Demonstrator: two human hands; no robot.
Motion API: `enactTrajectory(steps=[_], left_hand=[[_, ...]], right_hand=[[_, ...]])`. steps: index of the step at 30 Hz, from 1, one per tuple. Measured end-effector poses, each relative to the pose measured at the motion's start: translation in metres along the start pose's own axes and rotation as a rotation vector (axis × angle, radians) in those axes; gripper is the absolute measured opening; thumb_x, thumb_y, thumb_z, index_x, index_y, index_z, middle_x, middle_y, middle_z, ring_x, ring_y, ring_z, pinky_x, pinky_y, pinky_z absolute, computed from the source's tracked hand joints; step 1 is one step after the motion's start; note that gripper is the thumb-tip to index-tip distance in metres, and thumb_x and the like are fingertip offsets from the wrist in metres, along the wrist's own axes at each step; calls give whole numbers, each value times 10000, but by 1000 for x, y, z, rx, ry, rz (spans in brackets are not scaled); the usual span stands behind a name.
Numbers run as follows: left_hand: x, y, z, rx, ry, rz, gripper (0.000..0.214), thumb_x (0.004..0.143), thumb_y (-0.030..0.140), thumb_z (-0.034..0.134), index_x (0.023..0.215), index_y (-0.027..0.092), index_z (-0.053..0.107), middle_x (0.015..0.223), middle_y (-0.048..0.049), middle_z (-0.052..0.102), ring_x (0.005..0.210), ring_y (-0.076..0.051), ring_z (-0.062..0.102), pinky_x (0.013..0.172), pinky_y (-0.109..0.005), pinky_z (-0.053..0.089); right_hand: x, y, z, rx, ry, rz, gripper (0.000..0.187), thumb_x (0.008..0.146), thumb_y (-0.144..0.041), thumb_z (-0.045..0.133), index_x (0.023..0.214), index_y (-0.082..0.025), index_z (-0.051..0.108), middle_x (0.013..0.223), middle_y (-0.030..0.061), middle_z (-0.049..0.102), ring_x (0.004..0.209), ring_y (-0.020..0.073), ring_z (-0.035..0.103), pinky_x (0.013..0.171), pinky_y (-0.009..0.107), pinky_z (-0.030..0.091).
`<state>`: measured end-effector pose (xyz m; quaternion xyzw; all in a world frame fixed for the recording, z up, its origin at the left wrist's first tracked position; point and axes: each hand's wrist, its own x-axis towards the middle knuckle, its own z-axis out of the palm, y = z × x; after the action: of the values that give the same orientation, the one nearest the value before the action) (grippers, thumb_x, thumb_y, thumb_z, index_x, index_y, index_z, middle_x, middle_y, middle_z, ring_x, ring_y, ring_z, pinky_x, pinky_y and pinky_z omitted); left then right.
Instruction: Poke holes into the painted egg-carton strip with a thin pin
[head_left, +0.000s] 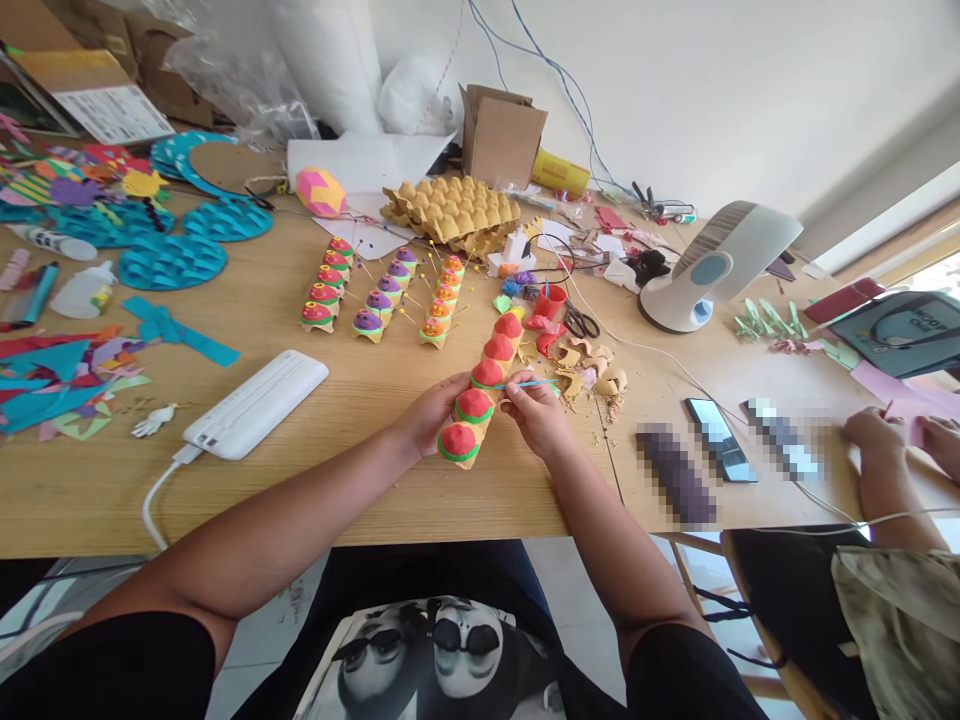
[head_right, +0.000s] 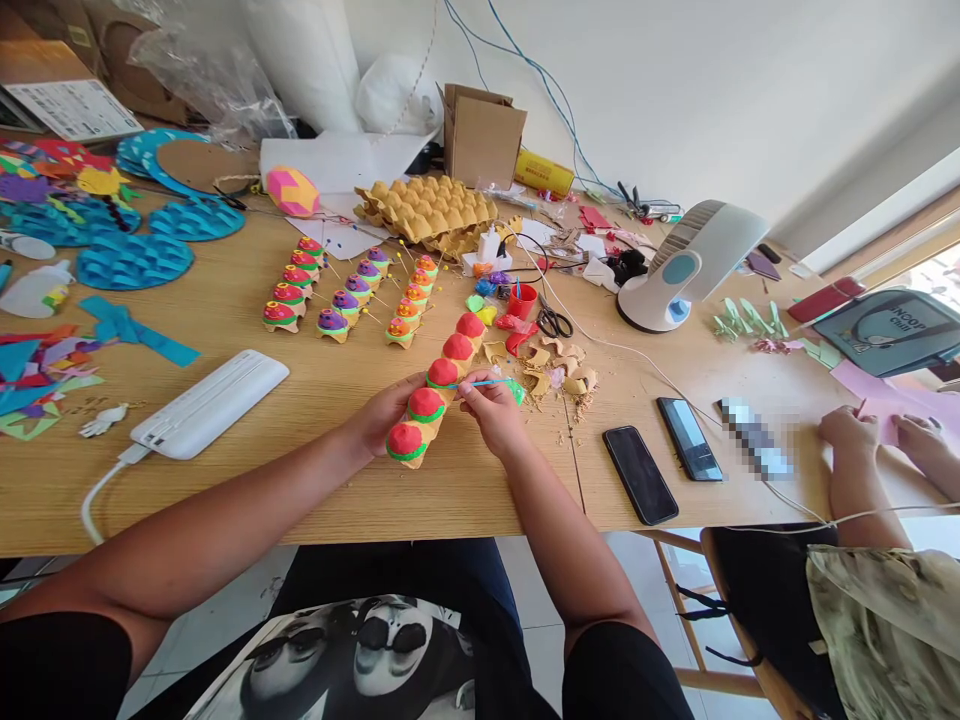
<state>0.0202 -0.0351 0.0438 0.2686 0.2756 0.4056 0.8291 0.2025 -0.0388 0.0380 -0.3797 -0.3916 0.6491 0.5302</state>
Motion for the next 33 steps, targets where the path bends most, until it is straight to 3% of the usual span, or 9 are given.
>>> enactTrajectory(steps=[18,24,33], left_hand=[[0,0,-2,47,4,-2,236,1020,350,573,996,200,753,617,11,598,457,-92,493,504,-215,422],[-1,1,2,79,10,4,222,1001,352,584,956,212,750,594,10,579,517,-118,558,532,-217,426],[-2,0,0,109,-2,-6,226,997,385,588,970,222,742,681,-5,642,540,-116,570,556,-232,441]], right_hand=[[1,0,2,-70,8,-40,400,697,-517,917,813,-237,656,698,-38,650,670,117,550,664,269,433],[2,1,0,-100,8,-60,395,717,-532,901,824,-246,651,694,-39,648,678,124,559,671,277,438],[1,1,1,-156,20,-89,388,756,-535,872,826,-246,623,678,-37,661,652,130,561,654,287,428]])
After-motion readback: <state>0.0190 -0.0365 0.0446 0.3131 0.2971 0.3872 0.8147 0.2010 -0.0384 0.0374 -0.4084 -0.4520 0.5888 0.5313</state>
